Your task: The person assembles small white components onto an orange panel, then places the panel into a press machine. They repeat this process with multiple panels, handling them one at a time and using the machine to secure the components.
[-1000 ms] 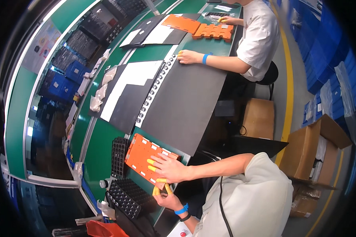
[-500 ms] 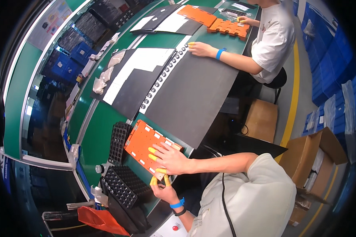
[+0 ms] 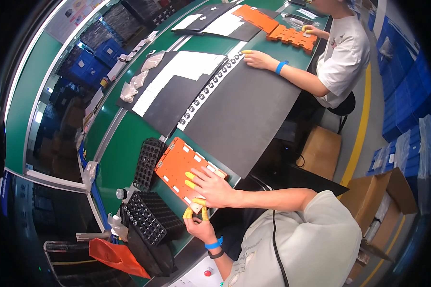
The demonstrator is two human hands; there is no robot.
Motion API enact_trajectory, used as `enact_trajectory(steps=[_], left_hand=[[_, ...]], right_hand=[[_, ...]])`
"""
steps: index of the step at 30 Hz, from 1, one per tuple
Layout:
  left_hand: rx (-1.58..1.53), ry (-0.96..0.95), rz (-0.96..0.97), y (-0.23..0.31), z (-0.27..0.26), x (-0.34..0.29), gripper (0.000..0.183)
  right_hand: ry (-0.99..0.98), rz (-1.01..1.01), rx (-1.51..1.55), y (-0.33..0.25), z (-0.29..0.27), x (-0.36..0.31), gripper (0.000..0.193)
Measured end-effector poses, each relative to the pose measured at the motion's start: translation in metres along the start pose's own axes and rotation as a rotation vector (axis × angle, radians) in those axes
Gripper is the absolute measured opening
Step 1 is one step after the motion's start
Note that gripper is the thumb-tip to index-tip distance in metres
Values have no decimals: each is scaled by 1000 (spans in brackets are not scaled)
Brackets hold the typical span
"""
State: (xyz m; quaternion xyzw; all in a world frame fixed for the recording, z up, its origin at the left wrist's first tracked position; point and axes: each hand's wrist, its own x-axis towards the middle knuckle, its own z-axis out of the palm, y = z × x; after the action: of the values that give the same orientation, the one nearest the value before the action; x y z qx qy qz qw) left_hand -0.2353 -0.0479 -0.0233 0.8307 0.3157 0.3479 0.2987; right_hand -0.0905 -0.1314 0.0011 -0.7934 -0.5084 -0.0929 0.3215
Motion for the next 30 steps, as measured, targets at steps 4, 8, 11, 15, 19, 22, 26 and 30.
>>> enact_trajectory(steps=[4, 8, 11, 15, 19, 22, 26, 30], left_hand=[[-8, 9, -3, -2, 0, 1, 50], [20, 16, 41, -11, 2, -1, 45], [31, 13, 29, -8, -1, 0, 45], [43, 14, 34, -7, 2, 0, 45], [12, 30, 20, -5, 2, -2, 45], [23, 23, 11, -5, 4, -2, 46], [32, 41, 32, -8, 7, -3, 48], [42, 33, 15, -6, 4, -3, 50]], right_hand=[[0, 0, -1, 1, -2, 1, 61], [1, 2, -20, -2, -3, 2, 61], [-14, 6, -35, -3, -4, 3, 62], [9, 11, -6, 0, -8, 2, 60], [27, -5, 27, 0, -1, 1, 59], [21, -8, 17, 4, 2, -2, 59], [37, 3, 15, 3, 1, -2, 57], [55, 7, 38, 3, 3, -2, 61]])
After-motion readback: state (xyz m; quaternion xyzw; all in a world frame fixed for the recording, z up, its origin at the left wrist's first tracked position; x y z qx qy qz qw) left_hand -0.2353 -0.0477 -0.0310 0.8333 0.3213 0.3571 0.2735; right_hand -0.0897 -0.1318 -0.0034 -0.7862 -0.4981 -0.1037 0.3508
